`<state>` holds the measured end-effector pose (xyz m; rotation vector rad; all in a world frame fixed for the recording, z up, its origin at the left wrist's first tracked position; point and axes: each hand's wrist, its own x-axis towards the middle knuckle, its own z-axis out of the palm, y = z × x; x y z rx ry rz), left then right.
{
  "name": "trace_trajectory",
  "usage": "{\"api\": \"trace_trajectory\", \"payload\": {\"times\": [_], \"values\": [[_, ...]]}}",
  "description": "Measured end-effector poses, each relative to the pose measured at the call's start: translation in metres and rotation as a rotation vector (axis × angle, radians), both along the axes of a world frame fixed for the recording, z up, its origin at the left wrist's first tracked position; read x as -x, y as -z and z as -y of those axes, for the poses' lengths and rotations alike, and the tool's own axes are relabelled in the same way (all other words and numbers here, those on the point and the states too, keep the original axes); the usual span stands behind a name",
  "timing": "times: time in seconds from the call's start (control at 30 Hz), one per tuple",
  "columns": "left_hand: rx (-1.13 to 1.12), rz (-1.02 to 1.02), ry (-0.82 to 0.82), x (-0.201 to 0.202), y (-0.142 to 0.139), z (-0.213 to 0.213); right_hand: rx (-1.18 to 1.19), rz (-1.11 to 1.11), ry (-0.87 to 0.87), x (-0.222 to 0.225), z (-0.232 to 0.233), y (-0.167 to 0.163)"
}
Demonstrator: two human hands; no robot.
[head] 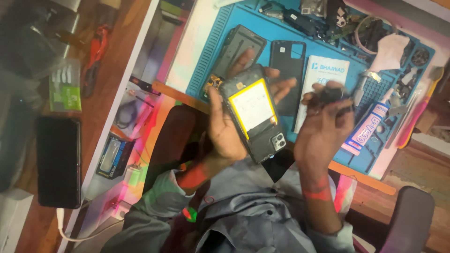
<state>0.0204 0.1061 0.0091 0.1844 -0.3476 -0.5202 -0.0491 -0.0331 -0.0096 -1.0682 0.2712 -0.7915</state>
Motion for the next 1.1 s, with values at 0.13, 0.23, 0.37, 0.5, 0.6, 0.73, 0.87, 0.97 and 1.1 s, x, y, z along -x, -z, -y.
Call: {"api": "trace_trajectory", "payload": {"times": [0.13, 0.23, 0.37, 0.5, 0.6, 0.73, 0.87, 0.97, 1.1], "values": [[-0.040, -0.009, -0.236, 0.006, -0.004, 0.005, -0.544, -0.156, -0.058, 0.017, -0.030, -0.001], [-0.212, 0.029, -0.381, 0.014, -0.010, 0.010, -0.692, -0.178, -0.024, 0.017, -0.039, -0.003], [-0.107, 0.053, -0.155, 0.014, -0.018, 0.008, -0.610, -0.123, 0.049, 0.006, -0.018, 0.000], [0.065, -0.260, 0.358, -0.004, -0.013, -0.001, -0.377, 0.035, 0.080, 0.018, 0.030, 0.001], [0.110, -0.267, 0.641, -0.002, -0.003, 0.001, -0.271, 0.087, -0.150, 0.037, 0.060, 0.000], [0.084, -0.599, 1.002, 0.016, 0.016, 0.000, -0.142, 0.029, -0.306, 0.049, 0.074, 0.004], [0.041, -0.396, 1.058, 0.025, 0.038, 0.008, -0.081, 0.020, -0.324, 0.044, 0.072, 0.004], [0.218, -0.435, 1.019, 0.018, 0.047, 0.006, 0.044, -0.004, -0.225, 0.036, 0.070, -0.004], [0.077, -0.494, 0.884, 0.002, 0.043, 0.004, 0.178, -0.056, -0.077, 0.035, 0.054, -0.023]]}}
